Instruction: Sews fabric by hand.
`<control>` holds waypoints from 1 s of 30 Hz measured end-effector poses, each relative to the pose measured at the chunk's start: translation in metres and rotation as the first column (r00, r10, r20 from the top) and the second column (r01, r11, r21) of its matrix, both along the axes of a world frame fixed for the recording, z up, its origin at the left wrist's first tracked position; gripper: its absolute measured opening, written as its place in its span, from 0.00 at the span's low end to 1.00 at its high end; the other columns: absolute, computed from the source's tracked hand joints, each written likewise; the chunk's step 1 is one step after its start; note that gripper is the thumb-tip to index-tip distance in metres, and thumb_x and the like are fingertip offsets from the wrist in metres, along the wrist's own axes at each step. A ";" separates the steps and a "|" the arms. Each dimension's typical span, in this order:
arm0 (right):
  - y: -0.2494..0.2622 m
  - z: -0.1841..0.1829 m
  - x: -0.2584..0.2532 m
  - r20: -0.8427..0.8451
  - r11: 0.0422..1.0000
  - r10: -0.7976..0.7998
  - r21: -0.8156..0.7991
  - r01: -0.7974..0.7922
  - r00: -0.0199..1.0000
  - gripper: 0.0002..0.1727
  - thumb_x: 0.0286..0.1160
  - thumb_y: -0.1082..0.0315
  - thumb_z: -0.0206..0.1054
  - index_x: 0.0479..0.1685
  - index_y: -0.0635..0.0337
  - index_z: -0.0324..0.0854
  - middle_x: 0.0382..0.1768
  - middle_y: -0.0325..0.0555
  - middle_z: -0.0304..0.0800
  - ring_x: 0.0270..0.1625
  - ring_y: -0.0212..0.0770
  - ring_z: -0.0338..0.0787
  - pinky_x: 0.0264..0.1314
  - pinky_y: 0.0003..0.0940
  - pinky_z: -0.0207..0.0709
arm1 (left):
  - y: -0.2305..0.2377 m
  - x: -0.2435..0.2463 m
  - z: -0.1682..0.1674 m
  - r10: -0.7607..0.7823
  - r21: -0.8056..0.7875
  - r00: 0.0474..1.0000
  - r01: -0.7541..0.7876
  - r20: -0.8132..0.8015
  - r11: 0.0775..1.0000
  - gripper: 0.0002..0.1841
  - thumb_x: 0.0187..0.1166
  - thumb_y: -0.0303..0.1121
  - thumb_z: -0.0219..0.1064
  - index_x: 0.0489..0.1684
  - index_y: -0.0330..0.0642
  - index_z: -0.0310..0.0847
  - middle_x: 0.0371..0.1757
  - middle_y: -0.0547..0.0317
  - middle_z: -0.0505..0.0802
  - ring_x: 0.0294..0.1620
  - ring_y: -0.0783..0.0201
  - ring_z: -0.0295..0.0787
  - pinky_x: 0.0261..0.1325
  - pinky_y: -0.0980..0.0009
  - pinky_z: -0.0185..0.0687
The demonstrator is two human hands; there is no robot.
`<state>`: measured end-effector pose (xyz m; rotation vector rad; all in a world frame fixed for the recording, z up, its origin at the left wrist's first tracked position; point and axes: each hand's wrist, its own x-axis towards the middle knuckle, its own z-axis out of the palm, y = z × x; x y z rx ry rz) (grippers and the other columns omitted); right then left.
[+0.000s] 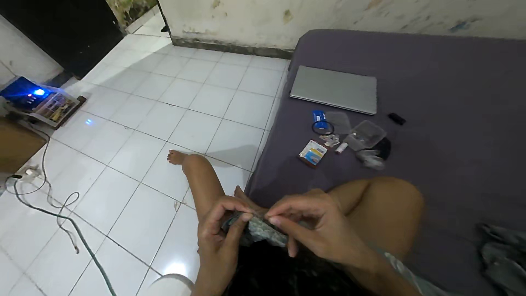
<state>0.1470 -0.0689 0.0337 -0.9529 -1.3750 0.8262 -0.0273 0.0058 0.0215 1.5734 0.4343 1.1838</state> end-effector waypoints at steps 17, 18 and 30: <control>-0.006 -0.005 -0.002 -0.079 0.999 0.034 0.009 -0.034 0.996 0.06 0.81 0.71 0.66 0.42 0.65 0.85 0.25 0.30 0.90 0.25 0.11 0.84 0.27 0.07 0.79 | -0.009 0.004 0.004 -0.017 -0.067 0.998 0.021 0.064 0.998 0.04 0.84 0.35 0.66 0.43 0.49 0.85 0.43 0.76 0.94 0.47 0.84 0.90 0.53 0.85 0.86; -0.007 -0.005 -0.002 -0.076 0.999 0.032 0.014 -0.031 0.997 0.06 0.81 0.71 0.66 0.41 0.65 0.85 0.25 0.31 0.90 0.25 0.11 0.84 0.28 0.06 0.79 | -0.010 0.004 0.004 -0.010 -0.063 0.998 0.013 0.062 0.998 0.04 0.84 0.35 0.65 0.43 0.49 0.85 0.43 0.77 0.94 0.47 0.84 0.90 0.53 0.85 0.86; -0.007 -0.008 -0.016 -0.043 0.978 -0.210 0.005 0.211 0.977 0.07 0.82 0.69 0.66 0.43 0.63 0.86 0.30 0.28 0.93 0.27 0.12 0.88 0.28 0.09 0.83 | -0.009 0.005 0.006 0.060 -0.092 0.998 -0.057 0.036 0.994 0.02 0.82 0.32 0.67 0.41 0.51 0.85 0.44 0.80 0.94 0.47 0.86 0.89 0.52 0.87 0.85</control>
